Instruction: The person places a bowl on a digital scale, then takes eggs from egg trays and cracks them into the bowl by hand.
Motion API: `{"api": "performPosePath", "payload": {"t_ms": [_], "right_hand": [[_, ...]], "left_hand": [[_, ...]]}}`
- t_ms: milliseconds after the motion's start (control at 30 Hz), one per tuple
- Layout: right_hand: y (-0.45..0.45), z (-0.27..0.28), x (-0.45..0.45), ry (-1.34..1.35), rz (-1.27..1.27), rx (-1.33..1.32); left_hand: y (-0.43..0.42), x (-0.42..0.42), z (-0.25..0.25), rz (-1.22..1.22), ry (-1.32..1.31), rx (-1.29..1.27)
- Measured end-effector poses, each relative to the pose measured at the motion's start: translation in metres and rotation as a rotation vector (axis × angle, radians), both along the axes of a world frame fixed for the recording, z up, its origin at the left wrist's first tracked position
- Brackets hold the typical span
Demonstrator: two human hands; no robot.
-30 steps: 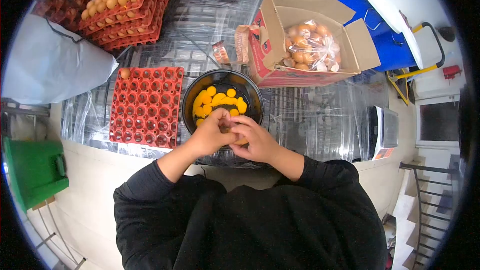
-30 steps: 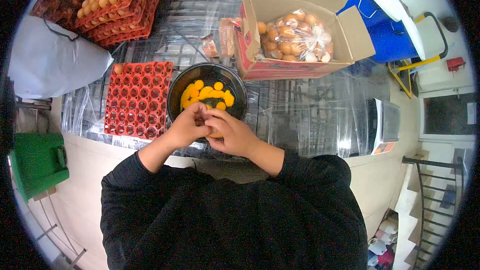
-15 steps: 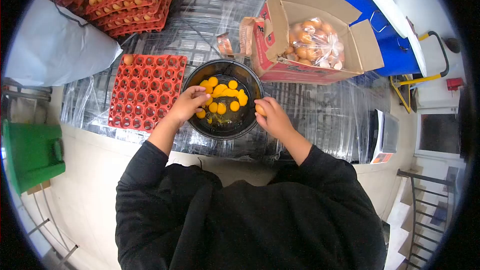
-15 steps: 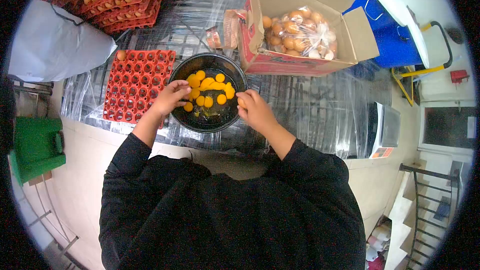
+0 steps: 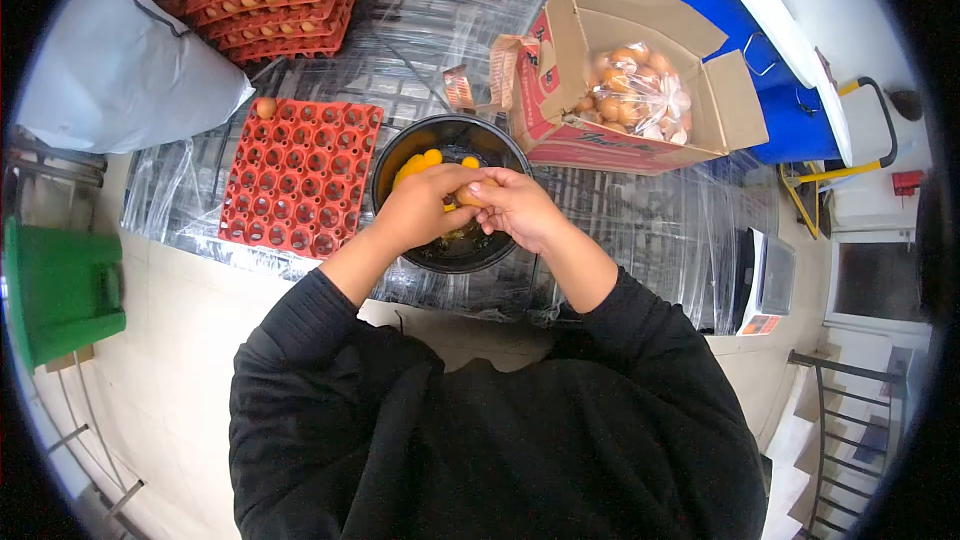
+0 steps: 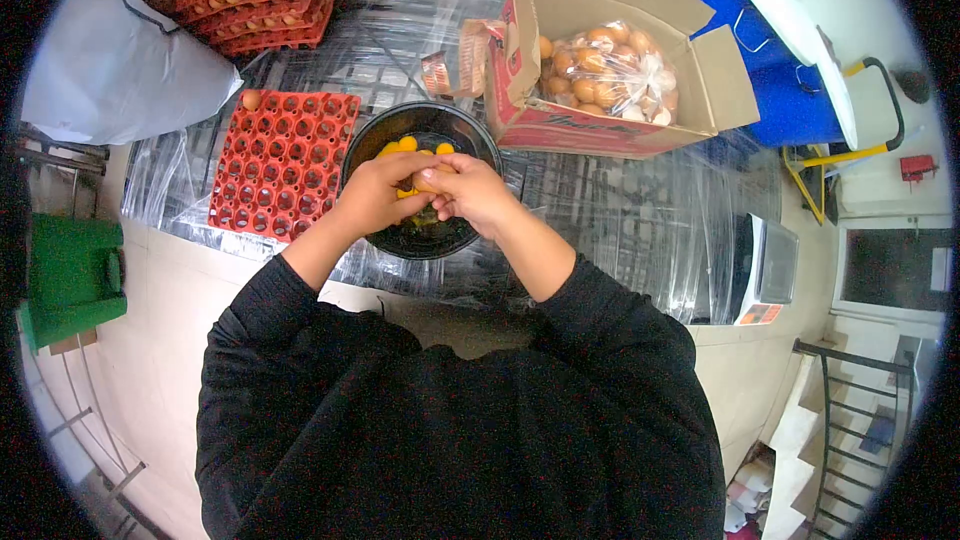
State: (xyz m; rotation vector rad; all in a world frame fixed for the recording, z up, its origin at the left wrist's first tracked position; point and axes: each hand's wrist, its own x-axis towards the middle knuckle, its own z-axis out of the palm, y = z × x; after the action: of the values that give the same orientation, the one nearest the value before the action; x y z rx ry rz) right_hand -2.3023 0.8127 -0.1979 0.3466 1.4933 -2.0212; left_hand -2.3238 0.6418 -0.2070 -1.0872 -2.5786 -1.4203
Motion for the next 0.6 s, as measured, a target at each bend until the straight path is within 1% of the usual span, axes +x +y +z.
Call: {"api": "performPosePath", "payload": {"t_ms": [100,200,300,467,600], "right_hand": [[-0.002,-0.006,-0.004,-0.055,0.028,-0.031],[-0.006,-0.021,-0.006,-0.089,0.032,-0.045],[-0.008,-0.035,-0.009,-0.125,0.027,-0.061],[-0.011,-0.05,-0.012,-0.162,0.032,-0.065],[-0.009,-0.057,-0.014,-0.179,0.075,0.014]], "left_hand": [[-0.005,0.0,0.0,0.012,-0.124,-0.043],[-0.006,-0.003,-0.013,-0.003,-0.092,-0.009],[-0.008,-0.005,-0.019,0.022,-0.118,-0.103],[-0.011,-0.009,-0.038,0.024,-0.075,-0.145],[-0.013,-0.012,-0.049,-0.027,-0.107,-0.196]]}}
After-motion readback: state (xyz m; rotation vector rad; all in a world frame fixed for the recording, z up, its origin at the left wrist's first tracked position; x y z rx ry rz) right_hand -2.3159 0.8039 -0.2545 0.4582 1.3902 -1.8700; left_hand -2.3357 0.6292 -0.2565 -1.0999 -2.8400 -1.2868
